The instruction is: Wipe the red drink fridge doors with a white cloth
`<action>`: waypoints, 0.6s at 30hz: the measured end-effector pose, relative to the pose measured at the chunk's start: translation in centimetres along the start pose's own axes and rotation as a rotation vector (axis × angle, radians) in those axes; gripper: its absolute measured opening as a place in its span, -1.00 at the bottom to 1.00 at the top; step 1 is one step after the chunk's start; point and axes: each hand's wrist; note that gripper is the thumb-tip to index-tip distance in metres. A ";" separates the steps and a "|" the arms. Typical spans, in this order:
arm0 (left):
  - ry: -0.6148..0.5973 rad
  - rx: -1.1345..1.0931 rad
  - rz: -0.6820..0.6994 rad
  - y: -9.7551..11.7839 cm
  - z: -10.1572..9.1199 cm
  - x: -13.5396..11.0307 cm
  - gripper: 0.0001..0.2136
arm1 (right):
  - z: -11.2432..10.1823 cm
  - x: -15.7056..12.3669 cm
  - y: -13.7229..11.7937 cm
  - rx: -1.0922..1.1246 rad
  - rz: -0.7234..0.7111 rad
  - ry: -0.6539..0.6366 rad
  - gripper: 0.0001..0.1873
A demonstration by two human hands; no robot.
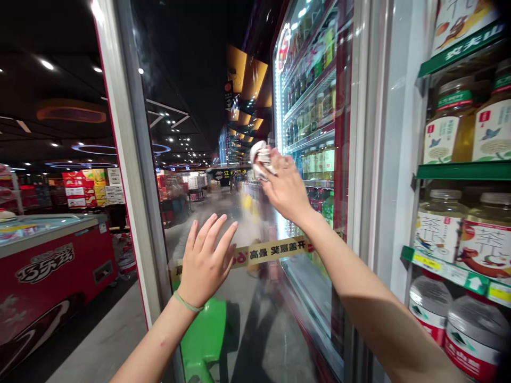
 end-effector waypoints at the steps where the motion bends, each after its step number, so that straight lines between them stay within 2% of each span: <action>1: -0.007 -0.006 -0.004 0.1 0.0 -0.1 -0.52 | 0.1 -0.6 0.5 0.010 0.070 0.022 -0.36; 3: -0.019 -0.018 -0.009 0.2 0.1 -0.3 -0.50 | 0.6 -2.0 1.0 0.026 0.168 0.048 -0.35; 4: -0.022 -0.023 -0.012 0.3 0.2 -0.4 -0.49 | 0.8 -2.6 0.8 0.025 0.174 0.043 -0.35; 9: -0.020 -0.019 -0.051 1.2 0.7 -0.2 -0.49 | 0.6 -2.4 0.2 0.024 -0.028 -0.038 -0.37; 12: -0.025 -0.028 -0.051 1.5 1.0 -0.2 -0.47 | 0.8 -3.1 1.6 0.091 0.104 0.043 -0.36; 15: -0.022 -0.039 -0.045 1.7 1.3 -0.3 -0.43 | 1.9 -6.0 1.9 0.113 0.242 0.101 -0.33; 18: -0.013 -0.033 -0.061 2.0 1.4 -0.2 -0.44 | 2.6 -7.9 0.6 0.086 0.174 0.036 -0.31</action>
Point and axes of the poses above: each hand's wrist, its own x-axis towards the middle knuckle, its own z-axis out of the palm, y = z × x, and after that the axes turned 10 degrees about -y, right-handed
